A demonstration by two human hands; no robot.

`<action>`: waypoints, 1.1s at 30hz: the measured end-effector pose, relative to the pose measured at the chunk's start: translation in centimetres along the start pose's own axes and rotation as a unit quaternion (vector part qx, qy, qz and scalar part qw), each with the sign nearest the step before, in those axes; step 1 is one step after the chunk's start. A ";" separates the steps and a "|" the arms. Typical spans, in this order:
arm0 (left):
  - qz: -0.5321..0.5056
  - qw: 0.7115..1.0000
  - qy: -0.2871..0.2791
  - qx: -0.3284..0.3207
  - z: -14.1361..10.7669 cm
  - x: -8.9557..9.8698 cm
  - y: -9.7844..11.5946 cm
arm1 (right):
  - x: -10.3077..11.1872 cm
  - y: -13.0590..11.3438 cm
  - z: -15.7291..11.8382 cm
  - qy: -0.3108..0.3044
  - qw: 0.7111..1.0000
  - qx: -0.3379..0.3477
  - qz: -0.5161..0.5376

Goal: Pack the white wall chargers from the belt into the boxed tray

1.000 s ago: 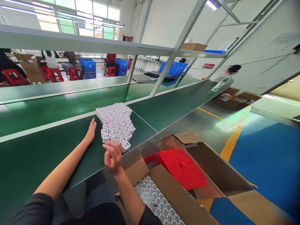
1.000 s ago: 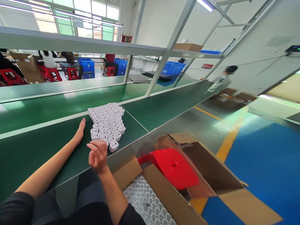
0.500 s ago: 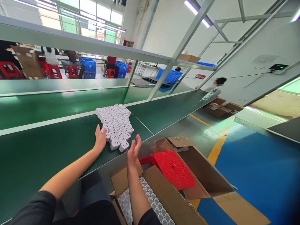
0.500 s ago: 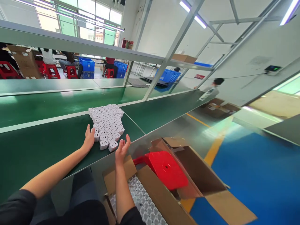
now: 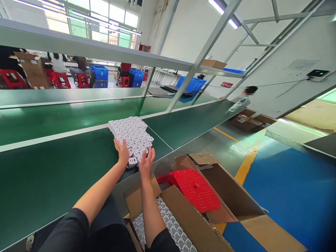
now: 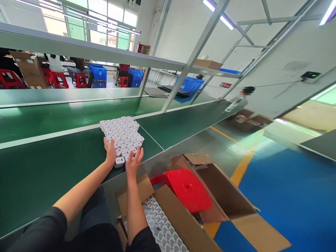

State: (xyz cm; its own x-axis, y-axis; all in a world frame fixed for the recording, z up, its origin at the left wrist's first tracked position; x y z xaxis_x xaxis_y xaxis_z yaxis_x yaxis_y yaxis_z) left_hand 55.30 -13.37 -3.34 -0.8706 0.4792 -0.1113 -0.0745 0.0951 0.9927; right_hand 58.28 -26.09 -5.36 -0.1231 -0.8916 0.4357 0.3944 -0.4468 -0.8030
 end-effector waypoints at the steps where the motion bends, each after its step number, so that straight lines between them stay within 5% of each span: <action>1: -0.002 1.000 -0.001 0.002 0.0 -0.1 0.0 | 0.0 0.0 0.2 0.004 1.000 -0.003 0.002; 12: -0.008 1.000 -0.018 0.013 0.4 -1.4 0.1 | -0.1 0.7 2.1 -0.041 0.971 -0.149 0.184; 21: -0.007 1.000 -0.014 0.022 0.5 -3.2 -0.1 | -0.7 2.0 4.2 -0.023 0.969 -0.160 0.185; 28: -0.023 0.999 -0.010 0.032 0.0 -1.2 0.2 | 0.8 2.1 3.3 0.007 0.972 -0.138 0.192; 33: -0.027 0.998 -0.047 0.029 -3.5 0.5 -0.7 | 2.0 2.1 1.1 -0.016 0.982 -0.094 0.164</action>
State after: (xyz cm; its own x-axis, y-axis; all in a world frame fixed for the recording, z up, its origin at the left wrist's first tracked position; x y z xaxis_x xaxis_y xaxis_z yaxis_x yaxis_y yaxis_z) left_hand 53.18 -16.21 -3.89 -0.8160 0.5523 -0.1707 -0.0889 0.1718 0.9811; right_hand 59.89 -28.72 -5.77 0.0129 -0.9884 0.1513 0.2327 -0.1442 -0.9618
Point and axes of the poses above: each hand's wrist, its own z-axis towards the middle knuckle, its own x-axis out of the back of the hand, y = z × x, the point moved 2 cm from there along z, towards the middle knuckle, and after that the axes turned 12 degrees about -z, right-handed, at the moved point
